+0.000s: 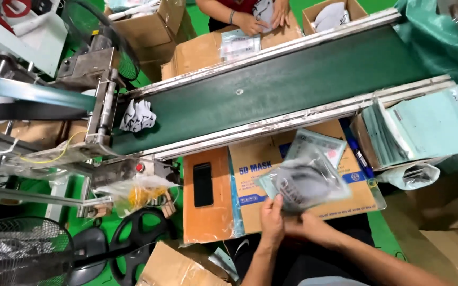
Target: The recorder takes batches of face masks from a conveyor belt and packs them into plastic bags, then organizes the bags into a box.
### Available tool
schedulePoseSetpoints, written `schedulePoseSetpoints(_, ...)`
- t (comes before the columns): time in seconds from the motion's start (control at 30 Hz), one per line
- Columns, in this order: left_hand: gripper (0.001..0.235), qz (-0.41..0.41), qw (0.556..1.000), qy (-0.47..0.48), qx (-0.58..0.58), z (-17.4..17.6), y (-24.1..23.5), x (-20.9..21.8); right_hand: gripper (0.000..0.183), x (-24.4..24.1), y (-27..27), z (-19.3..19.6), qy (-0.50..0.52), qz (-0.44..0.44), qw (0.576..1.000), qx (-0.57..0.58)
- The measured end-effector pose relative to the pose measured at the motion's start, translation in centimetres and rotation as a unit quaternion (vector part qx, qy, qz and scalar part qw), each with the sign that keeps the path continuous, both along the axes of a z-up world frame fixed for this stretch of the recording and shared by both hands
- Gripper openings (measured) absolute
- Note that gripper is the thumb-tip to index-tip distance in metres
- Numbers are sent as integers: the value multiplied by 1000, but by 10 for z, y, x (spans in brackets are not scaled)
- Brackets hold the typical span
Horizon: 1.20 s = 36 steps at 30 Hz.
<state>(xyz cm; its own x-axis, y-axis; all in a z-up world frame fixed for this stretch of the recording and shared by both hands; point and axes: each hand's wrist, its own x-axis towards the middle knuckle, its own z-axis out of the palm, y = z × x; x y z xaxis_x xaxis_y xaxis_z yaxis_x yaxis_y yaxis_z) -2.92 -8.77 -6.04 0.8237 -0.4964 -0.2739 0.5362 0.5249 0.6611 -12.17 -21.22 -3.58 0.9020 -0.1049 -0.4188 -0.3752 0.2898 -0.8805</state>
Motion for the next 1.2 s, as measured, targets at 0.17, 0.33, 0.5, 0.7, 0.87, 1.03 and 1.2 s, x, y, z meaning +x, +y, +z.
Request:
schedulePoseSetpoints(0.17, 25, -17, 919, -305, 248, 57, 26, 18, 37, -20, -27, 93, -124, 266, 924, -246)
schedulePoseSetpoints(0.33, 18, -55, 836, -440, 323, 62, 14, 1, 45, 11, -53, 117, -209, -39, 814, -541)
schedulePoseSetpoints(0.5, 38, -19, 855, -431, 288, 96, 9, -5, 34, 13, -52, 77, -39, -45, 891, -450)
schedulePoseSetpoints(0.7, 51, -62, 827, -448, 334, 107, 16, 6, 27, 11, -52, 64, 4, -34, 933, -359)
schedulePoseSetpoints(0.87, 33, -128, 788, -474, 372, 78, 23, 12, 15, 12, -53, 32, -150, -2, 891, -429)
schedulePoseSetpoints(1.03, 16, -171, 718, -510, 441, 117, 27, 12, 9, 10, -38, 39, -174, 37, 885, -431)
schedulePoseSetpoints(1.2, 16, -120, 770, -518, 354, 100, 21, 11, 9, 16, -38, 45, -150, 6, 908, -392)
